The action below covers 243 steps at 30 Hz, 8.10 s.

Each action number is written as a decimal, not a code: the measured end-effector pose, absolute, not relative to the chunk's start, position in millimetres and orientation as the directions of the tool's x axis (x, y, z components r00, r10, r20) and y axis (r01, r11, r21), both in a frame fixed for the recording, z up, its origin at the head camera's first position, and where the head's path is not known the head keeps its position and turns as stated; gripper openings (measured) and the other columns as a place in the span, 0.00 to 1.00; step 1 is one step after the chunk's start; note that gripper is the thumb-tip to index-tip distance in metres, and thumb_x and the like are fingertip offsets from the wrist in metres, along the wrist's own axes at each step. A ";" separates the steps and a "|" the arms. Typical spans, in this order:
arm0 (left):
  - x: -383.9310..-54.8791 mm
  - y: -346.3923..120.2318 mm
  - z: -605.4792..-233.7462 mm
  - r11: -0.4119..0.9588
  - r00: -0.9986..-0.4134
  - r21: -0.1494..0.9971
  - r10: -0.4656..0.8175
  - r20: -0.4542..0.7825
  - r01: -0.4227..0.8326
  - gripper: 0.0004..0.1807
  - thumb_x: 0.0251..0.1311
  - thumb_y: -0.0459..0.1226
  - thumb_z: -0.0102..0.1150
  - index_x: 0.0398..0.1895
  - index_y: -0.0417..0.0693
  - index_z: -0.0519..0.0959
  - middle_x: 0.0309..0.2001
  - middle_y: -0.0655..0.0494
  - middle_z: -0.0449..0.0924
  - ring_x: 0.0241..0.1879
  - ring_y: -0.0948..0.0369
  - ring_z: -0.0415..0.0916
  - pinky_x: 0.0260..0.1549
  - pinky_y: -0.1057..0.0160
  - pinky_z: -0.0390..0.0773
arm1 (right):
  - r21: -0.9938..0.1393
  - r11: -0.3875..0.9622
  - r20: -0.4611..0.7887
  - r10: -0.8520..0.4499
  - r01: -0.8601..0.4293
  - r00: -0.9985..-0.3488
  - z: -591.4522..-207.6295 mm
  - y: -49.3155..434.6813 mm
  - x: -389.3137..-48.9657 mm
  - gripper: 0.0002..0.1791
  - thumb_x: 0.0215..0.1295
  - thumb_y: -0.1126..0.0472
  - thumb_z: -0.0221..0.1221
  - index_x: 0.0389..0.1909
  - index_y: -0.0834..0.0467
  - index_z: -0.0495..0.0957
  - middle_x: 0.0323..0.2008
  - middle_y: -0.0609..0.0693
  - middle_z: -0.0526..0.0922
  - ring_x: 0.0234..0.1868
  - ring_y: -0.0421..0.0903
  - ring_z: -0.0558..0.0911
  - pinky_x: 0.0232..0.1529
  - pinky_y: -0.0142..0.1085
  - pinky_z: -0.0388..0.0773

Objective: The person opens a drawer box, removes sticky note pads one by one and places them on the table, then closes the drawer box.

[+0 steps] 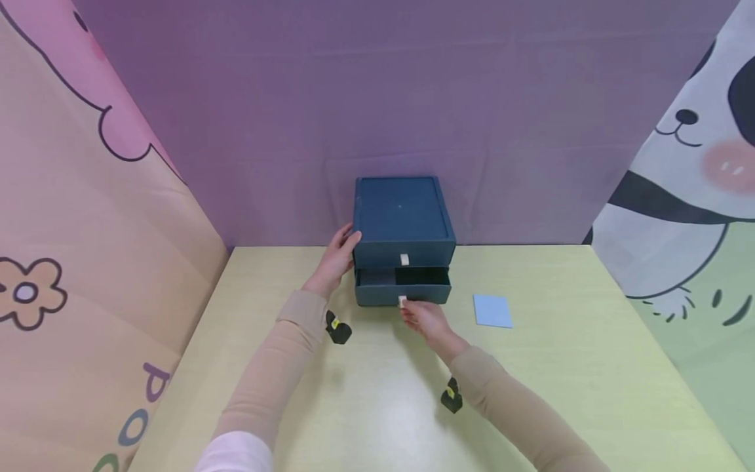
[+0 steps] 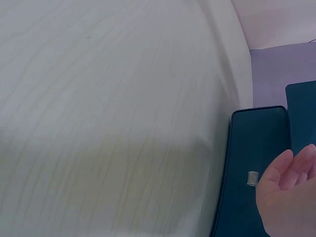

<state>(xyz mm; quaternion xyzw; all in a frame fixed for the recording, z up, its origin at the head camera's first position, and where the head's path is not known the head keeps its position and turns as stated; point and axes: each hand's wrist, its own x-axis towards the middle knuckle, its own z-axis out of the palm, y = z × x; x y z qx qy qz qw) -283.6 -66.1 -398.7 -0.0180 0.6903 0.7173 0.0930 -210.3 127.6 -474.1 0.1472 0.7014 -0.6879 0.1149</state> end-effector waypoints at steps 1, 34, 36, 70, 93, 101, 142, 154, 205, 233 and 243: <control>-283.7 -66.0 -398.9 -0.029 -0.982 0.987 0.108 -0.154 -0.158 0.32 0.70 0.50 0.45 0.74 0.58 0.51 0.74 0.53 0.48 0.73 0.54 0.48 0.67 0.46 0.57 | -0.930 0.011 -0.365 0.049 0.366 -0.930 -474.1 127.6 -210.0 0.19 0.68 0.61 0.54 0.50 0.73 0.73 0.46 0.65 0.79 0.42 0.51 0.80 0.57 0.46 0.74; -286.4 -67.3 -405.3 -0.064 -0.981 0.988 0.146 -0.130 -0.140 0.33 0.70 0.51 0.45 0.75 0.58 0.49 0.75 0.54 0.46 0.74 0.54 0.45 0.68 0.47 0.54 | -0.945 0.008 -0.328 -0.006 0.328 -0.945 -469.8 132.4 -200.2 0.18 0.67 0.64 0.53 0.50 0.75 0.74 0.30 0.47 0.80 0.30 0.37 0.77 0.59 0.49 0.72; -286.3 -67.2 -404.9 -0.064 -0.980 0.988 0.147 -0.131 -0.141 0.34 0.70 0.51 0.45 0.75 0.58 0.49 0.75 0.55 0.46 0.74 0.54 0.45 0.69 0.47 0.54 | -0.945 0.007 -0.326 -0.007 0.326 -0.945 -469.9 132.8 -199.9 0.18 0.67 0.64 0.53 0.50 0.75 0.74 0.30 0.48 0.81 0.29 0.37 0.77 0.58 0.48 0.73; -285.4 -67.7 -397.2 0.055 -0.979 0.991 0.156 -0.132 -0.125 0.33 0.72 0.51 0.40 0.75 0.57 0.47 0.75 0.53 0.45 0.73 0.53 0.46 0.67 0.47 0.57 | -0.941 0.004 -0.338 -0.059 0.338 -0.939 -474.1 138.7 -197.1 0.16 0.67 0.65 0.54 0.47 0.75 0.74 0.28 0.48 0.82 0.28 0.37 0.78 0.52 0.44 0.78; -285.9 -66.6 -397.4 0.066 -0.983 0.988 0.117 -0.144 -0.137 0.33 0.71 0.52 0.42 0.75 0.58 0.49 0.75 0.54 0.48 0.72 0.54 0.49 0.67 0.49 0.59 | -0.939 0.026 -0.345 -0.108 0.344 -0.932 -473.8 143.4 -197.3 0.17 0.68 0.63 0.54 0.48 0.75 0.74 0.27 0.45 0.81 0.28 0.36 0.78 0.56 0.47 0.75; -285.2 -67.0 -397.3 0.057 -0.984 0.990 0.112 -0.138 -0.132 0.33 0.70 0.51 0.43 0.75 0.57 0.50 0.74 0.52 0.49 0.72 0.53 0.50 0.67 0.48 0.59 | -0.937 0.016 -0.348 -0.119 0.348 -0.930 -477.6 144.3 -197.4 0.17 0.67 0.63 0.54 0.46 0.75 0.75 0.27 0.45 0.81 0.28 0.37 0.78 0.57 0.49 0.74; -285.4 -65.2 -400.0 0.031 -0.974 0.984 0.140 -0.180 -0.177 0.33 0.70 0.51 0.43 0.75 0.58 0.49 0.74 0.53 0.48 0.72 0.54 0.50 0.67 0.47 0.58 | -0.930 0.057 -0.368 -0.184 0.364 -0.911 -478.3 155.7 -183.8 0.19 0.67 0.64 0.54 0.49 0.78 0.72 0.26 0.43 0.80 0.29 0.36 0.78 0.55 0.45 0.76; -283.0 -64.0 -397.8 0.047 -0.975 0.985 0.142 -0.173 -0.167 0.33 0.71 0.51 0.43 0.75 0.56 0.49 0.74 0.52 0.48 0.72 0.53 0.50 0.67 0.47 0.59 | -0.925 0.075 -0.379 -0.177 0.372 -0.908 -479.1 156.7 -178.2 0.20 0.67 0.63 0.55 0.50 0.78 0.72 0.27 0.44 0.81 0.32 0.38 0.79 0.57 0.47 0.75; -285.7 -67.7 -397.9 0.033 -0.979 0.984 0.099 -0.178 -0.176 0.32 0.70 0.50 0.44 0.74 0.56 0.51 0.74 0.52 0.50 0.71 0.53 0.52 0.66 0.48 0.61 | -0.927 0.056 -0.373 -0.222 0.371 -0.901 -479.0 153.4 -158.8 0.21 0.68 0.62 0.54 0.51 0.78 0.72 0.28 0.44 0.81 0.35 0.40 0.80 0.55 0.44 0.76; -283.5 -65.6 -393.8 0.010 -0.979 0.984 0.097 -0.177 -0.176 0.31 0.70 0.49 0.44 0.74 0.56 0.52 0.74 0.51 0.51 0.71 0.53 0.53 0.66 0.47 0.61 | -0.927 0.051 -0.371 -0.259 0.371 -0.892 -478.5 156.5 -143.3 0.20 0.68 0.60 0.55 0.47 0.76 0.75 0.28 0.43 0.80 0.34 0.38 0.79 0.50 0.39 0.79; -284.1 -65.9 -394.2 0.013 -0.980 0.985 0.104 -0.172 -0.172 0.32 0.70 0.50 0.45 0.74 0.56 0.52 0.74 0.52 0.51 0.71 0.53 0.52 0.66 0.47 0.60 | -0.929 0.071 -0.370 -0.271 0.365 -0.889 -473.3 156.9 -136.3 0.18 0.68 0.61 0.55 0.44 0.74 0.77 0.27 0.43 0.80 0.33 0.38 0.78 0.48 0.37 0.79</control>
